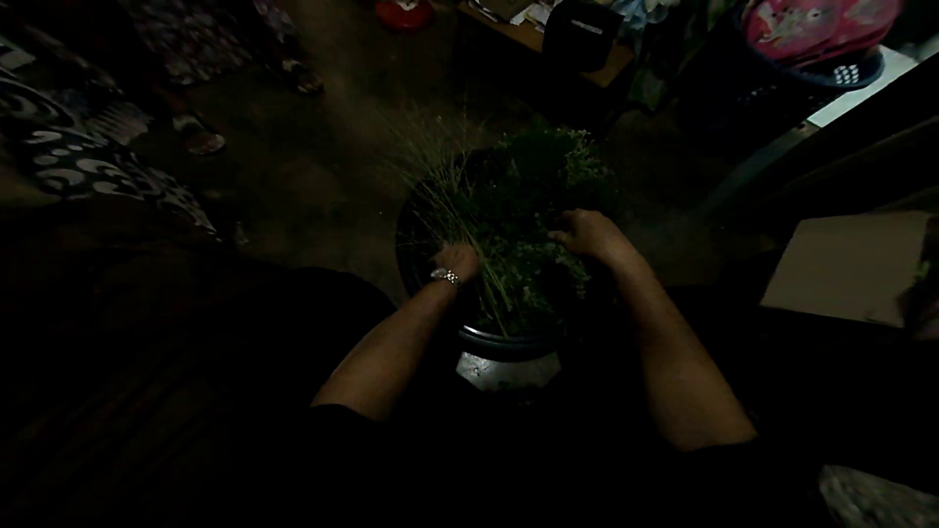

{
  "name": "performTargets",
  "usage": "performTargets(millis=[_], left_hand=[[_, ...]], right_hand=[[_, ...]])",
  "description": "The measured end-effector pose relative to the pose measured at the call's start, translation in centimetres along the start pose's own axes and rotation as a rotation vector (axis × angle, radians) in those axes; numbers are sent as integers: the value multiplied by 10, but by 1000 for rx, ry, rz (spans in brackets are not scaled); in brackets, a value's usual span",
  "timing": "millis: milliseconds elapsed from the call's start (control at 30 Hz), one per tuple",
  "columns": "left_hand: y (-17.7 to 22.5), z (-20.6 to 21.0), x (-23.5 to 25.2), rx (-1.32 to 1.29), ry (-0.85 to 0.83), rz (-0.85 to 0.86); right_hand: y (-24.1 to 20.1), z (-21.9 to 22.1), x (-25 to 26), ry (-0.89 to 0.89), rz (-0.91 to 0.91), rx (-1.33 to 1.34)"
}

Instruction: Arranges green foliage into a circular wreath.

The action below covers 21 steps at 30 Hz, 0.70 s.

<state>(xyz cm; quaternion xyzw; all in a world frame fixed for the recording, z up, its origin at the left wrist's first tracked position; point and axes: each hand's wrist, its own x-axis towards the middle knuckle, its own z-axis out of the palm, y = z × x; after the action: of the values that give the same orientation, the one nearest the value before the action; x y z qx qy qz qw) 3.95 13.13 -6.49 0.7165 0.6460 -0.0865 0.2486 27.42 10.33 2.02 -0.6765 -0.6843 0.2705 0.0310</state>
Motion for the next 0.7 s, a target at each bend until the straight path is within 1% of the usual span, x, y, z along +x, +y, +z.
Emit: performTargets(millis=[67, 100, 233, 367, 400, 567, 633, 700], left_hand=[[-3, 10, 3, 2, -138, 5], [-5, 15, 5, -16, -163, -3], [-5, 22, 11, 3, -149, 11], [-10, 26, 16, -34, -165, 77], [-9, 26, 13, -44, -177, 77], [4, 19, -6, -118, -178, -28], [14, 10, -15, -120, -163, -16], [22, 2, -25, -124, -115, 34]], right_hand=[[-3, 2, 1, -45, 10, -18], [-3, 4, 2, -53, 5, -23], [-5, 11, 10, -75, 18, -15], [-7, 26, 27, -55, 22, -15], [-8, 32, 32, -67, 21, -13], [-9, 60, 53, -115, 20, 12], [-11, 64, 56, -105, 12, 21], [-11, 67, 60, -36, -5, 59]])
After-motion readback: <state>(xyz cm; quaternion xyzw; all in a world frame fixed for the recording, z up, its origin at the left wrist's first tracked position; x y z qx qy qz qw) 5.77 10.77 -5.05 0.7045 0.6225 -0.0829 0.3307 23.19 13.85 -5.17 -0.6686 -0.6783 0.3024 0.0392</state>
